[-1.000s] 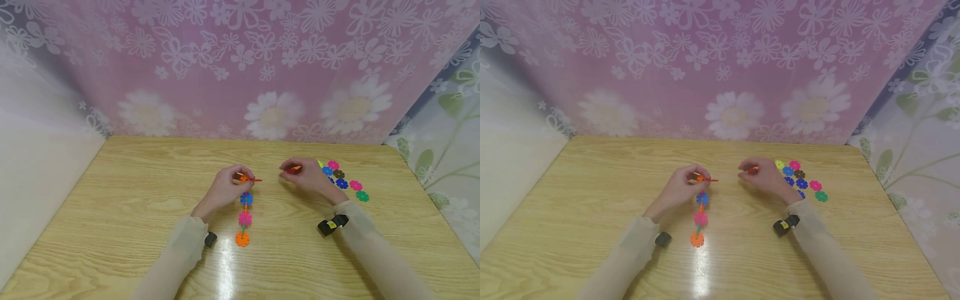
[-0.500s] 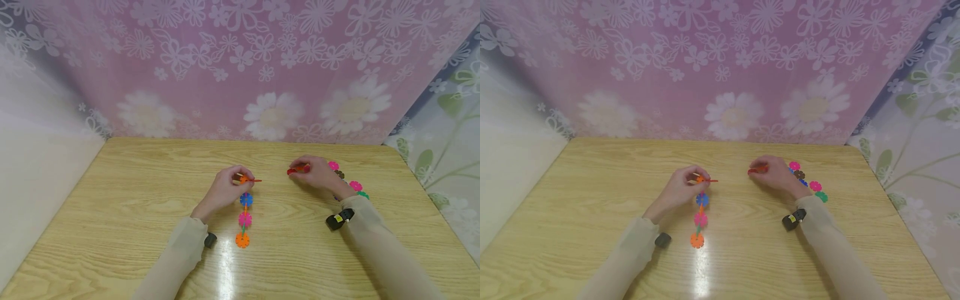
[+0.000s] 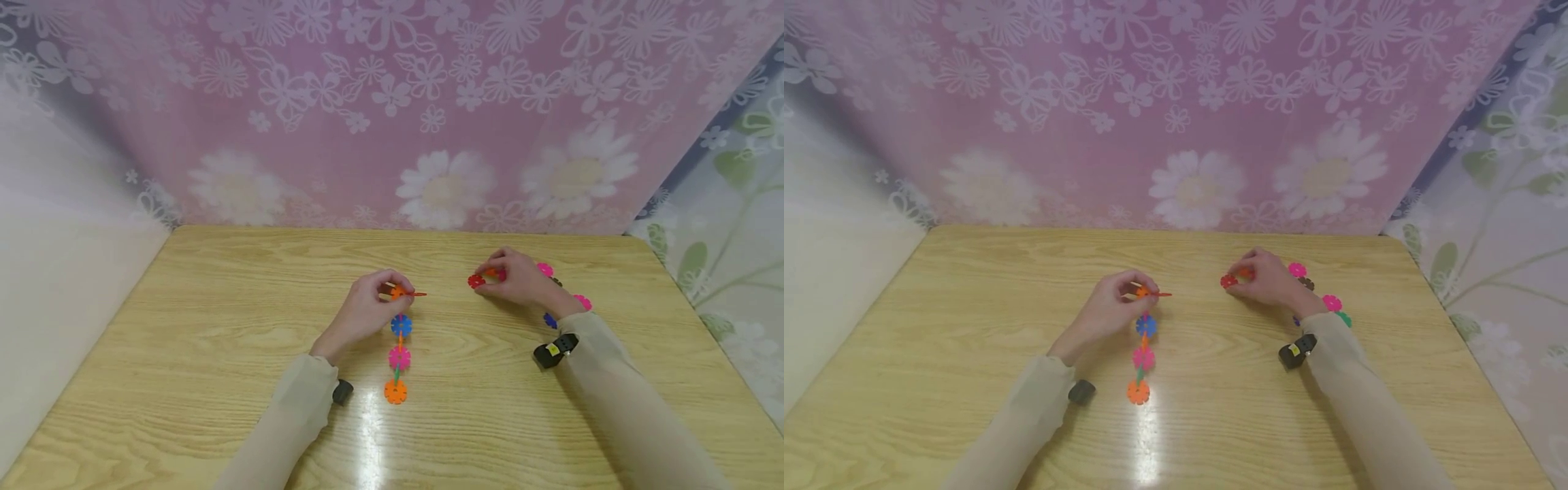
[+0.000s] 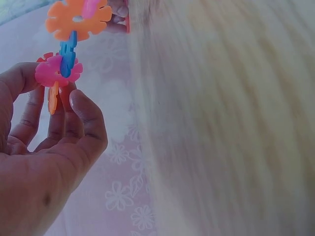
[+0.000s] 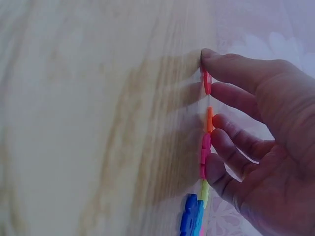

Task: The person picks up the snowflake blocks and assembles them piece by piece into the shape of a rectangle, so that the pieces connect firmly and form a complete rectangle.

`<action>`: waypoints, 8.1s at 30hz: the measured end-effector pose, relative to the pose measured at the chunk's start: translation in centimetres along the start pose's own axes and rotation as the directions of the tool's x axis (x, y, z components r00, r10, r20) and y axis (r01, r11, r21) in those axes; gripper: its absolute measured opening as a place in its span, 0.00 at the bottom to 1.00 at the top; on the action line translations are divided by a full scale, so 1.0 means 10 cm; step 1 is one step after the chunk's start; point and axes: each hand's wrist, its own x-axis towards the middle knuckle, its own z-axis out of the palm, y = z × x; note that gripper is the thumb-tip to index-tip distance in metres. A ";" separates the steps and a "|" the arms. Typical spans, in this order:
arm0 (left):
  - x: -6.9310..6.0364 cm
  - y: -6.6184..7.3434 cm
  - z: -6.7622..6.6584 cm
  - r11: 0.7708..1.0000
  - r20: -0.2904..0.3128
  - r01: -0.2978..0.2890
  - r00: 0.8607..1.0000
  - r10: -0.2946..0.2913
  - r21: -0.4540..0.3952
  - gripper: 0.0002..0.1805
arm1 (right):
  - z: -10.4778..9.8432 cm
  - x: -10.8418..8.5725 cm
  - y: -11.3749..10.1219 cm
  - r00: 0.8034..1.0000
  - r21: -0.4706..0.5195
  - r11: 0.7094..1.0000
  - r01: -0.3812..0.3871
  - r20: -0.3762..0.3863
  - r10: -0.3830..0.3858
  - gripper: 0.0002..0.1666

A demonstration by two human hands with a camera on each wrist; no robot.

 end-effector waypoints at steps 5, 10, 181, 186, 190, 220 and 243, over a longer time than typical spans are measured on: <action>-0.01 -0.01 -0.02 1.000 -0.007 0.011 1.000 -0.011 0.009 0.06 | 0.00 0.00 0.01 1.000 0.033 0.999 -0.022 0.020 0.021 0.19; -0.02 -0.02 -0.03 1.000 -0.016 0.014 1.000 -0.014 0.012 0.05 | -0.01 0.00 0.01 0.999 0.056 0.998 -0.038 0.037 0.036 0.22; -0.02 0.00 -0.05 0.998 0.003 -0.046 0.999 0.046 0.035 0.02 | -0.09 -0.36 0.32 0.996 0.254 0.965 -0.062 -0.046 0.077 0.13; -0.03 -0.02 -0.06 0.998 0.003 -0.046 0.999 0.046 0.042 0.03 | -0.03 -0.38 0.26 0.996 0.315 0.948 -0.037 -0.070 0.062 0.12; -0.03 -0.02 -0.06 0.998 0.003 -0.043 0.999 0.043 0.039 0.03 | 0.00 -0.39 0.19 0.995 0.346 0.938 -0.002 -0.093 0.037 0.10; -0.02 -0.02 -0.04 0.999 -0.005 -0.040 0.999 0.040 0.037 0.03 | 0.10 -0.40 -0.44 0.987 0.443 0.886 0.137 -0.135 -0.085 0.04; -0.03 0.00 -0.03 0.996 0.003 -0.063 0.998 0.063 0.059 0.05 | 0.18 -0.32 -0.69 0.969 0.478 0.844 0.242 -0.159 -0.188 0.04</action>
